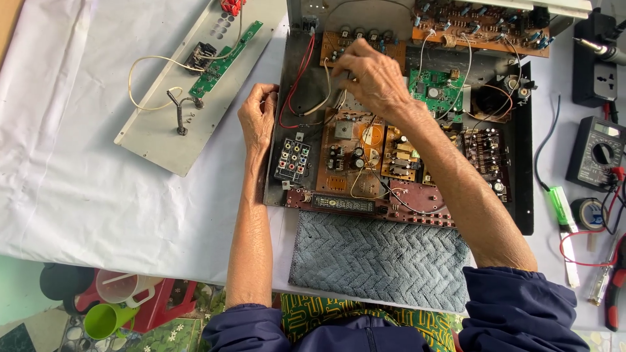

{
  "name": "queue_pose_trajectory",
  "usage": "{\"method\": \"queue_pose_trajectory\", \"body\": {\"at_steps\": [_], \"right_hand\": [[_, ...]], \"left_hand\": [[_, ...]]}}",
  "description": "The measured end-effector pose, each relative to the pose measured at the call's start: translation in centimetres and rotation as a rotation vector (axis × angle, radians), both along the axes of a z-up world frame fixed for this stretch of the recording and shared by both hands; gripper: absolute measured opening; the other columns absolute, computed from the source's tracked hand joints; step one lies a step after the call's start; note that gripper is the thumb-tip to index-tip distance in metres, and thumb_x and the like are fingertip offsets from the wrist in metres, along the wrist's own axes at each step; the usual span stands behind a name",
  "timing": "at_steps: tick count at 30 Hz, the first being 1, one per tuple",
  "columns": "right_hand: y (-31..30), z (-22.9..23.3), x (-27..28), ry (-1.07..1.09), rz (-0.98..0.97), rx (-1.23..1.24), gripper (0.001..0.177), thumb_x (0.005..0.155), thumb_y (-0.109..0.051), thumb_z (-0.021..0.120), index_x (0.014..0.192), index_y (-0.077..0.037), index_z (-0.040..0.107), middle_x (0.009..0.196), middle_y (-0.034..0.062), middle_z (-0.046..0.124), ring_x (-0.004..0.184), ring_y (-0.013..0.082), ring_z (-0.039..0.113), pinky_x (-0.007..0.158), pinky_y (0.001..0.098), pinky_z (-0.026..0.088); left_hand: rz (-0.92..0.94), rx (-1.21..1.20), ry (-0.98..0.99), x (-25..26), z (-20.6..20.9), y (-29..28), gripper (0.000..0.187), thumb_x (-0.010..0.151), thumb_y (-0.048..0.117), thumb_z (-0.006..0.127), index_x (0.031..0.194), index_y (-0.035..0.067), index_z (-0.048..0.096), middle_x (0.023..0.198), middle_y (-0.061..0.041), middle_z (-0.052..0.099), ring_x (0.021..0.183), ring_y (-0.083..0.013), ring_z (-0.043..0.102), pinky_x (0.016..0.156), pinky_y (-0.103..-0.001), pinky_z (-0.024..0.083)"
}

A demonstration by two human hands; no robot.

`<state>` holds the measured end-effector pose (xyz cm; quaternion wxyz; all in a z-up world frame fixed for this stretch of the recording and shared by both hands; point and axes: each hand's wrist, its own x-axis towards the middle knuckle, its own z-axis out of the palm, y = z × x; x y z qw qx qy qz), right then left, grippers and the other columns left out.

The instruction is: The person works on the internal circuit boards of an open electronic device, manipulating wires and components with their hands. They pick up a white wire, twist the ends together, and connect it to the circuitry.

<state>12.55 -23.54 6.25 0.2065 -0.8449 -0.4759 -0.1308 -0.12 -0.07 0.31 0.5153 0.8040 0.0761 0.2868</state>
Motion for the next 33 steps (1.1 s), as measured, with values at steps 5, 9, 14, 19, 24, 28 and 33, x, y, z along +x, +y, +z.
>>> {"method": "queue_pose_trajectory", "body": {"at_steps": [5, 9, 14, 19, 24, 28, 33], "right_hand": [[-2.3, 2.4, -0.3, 0.083, 0.015, 0.014, 0.005, 0.096, -0.002, 0.076, 0.099, -0.002, 0.072, 0.100, 0.0133, 0.068, 0.079, 0.0251, 0.069, 0.070, 0.0360, 0.060], [-5.1, 6.3, -2.4, 0.149, 0.062, 0.170, 0.009, 0.099, 0.012, 0.074, 0.101, 0.003, 0.073, 0.100, 0.0183, 0.073, 0.085, 0.0265, 0.071, 0.076, 0.0316, 0.063], [-9.0, 11.7, -6.8, 0.170, 0.041, 0.343, 0.011, 0.109, 0.018, 0.075, 0.110, 0.007, 0.073, 0.105, 0.0190, 0.073, 0.089, 0.0233, 0.069, 0.079, 0.0301, 0.060], [-16.8, 12.5, -10.2, 0.245, 0.080, 0.657, 0.018, 0.126, 0.026, 0.059, 0.131, 0.009, 0.059, 0.120, 0.0265, 0.069, 0.096, 0.0321, 0.073, 0.078, 0.0335, 0.064], [-28.3, 9.0, -11.9, 0.487, -0.186, 1.094, 0.022, 0.120, -0.030, 0.047, 0.113, -0.011, 0.054, 0.102, 0.0061, 0.050, 0.098, 0.0233, 0.052, 0.102, 0.0356, 0.048], [-29.2, 6.2, -9.2, 0.478, -0.092, 1.390, 0.018, 0.110, -0.026, 0.056, 0.108, -0.009, 0.062, 0.099, 0.0093, 0.056, 0.095, 0.0252, 0.054, 0.096, 0.0385, 0.047], [-21.3, 10.0, -9.6, 0.277, -0.052, 1.665, 0.027, 0.100, -0.029, 0.077, 0.094, -0.009, 0.059, 0.081, 0.0088, 0.051, 0.067, 0.0222, 0.044, 0.064, 0.0387, 0.040]], "left_hand": [[-0.003, 0.006, -0.008, 0.0, -0.1, 0.0, 0.017, 0.097, 0.013, 0.051, 0.100, 0.010, 0.068, 0.092, 0.002, 0.073, 0.078, -0.0125, 0.063, 0.069, -0.030, 0.050], [-0.003, -0.018, 0.025, -0.2, 0.4, -0.2, 0.017, 0.097, 0.014, 0.052, 0.099, 0.012, 0.069, 0.085, 0.003, 0.069, 0.074, -0.0105, 0.059, 0.066, -0.028, 0.048], [0.005, 0.085, -0.026, 0.8, -1.2, 1.1, 0.018, 0.094, 0.014, 0.051, 0.099, 0.013, 0.068, 0.090, 0.002, 0.072, 0.082, -0.0126, 0.063, 0.072, -0.030, 0.048], [-0.032, 0.244, -0.152, 2.1, -4.8, 2.8, 0.013, 0.097, 0.005, 0.059, 0.103, 0.010, 0.069, 0.094, -0.002, 0.072, 0.084, -0.0170, 0.064, 0.077, -0.032, 0.048], [0.004, 0.165, -0.060, 1.0, -2.4, 1.8, 0.013, 0.098, 0.008, 0.058, 0.102, 0.009, 0.071, 0.093, -0.001, 0.073, 0.084, -0.0149, 0.063, 0.074, -0.030, 0.049], [0.007, 0.056, 0.005, -0.1, 0.3, 0.0, 0.014, 0.097, 0.012, 0.056, 0.098, 0.008, 0.069, 0.093, -0.001, 0.073, 0.087, -0.0139, 0.066, 0.074, -0.028, 0.053], [0.039, 0.038, 0.086, -0.2, 0.9, -0.2, 0.015, 0.098, 0.016, 0.055, 0.097, 0.011, 0.069, 0.093, 0.003, 0.072, 0.087, -0.0107, 0.065, 0.074, -0.027, 0.053]]}}
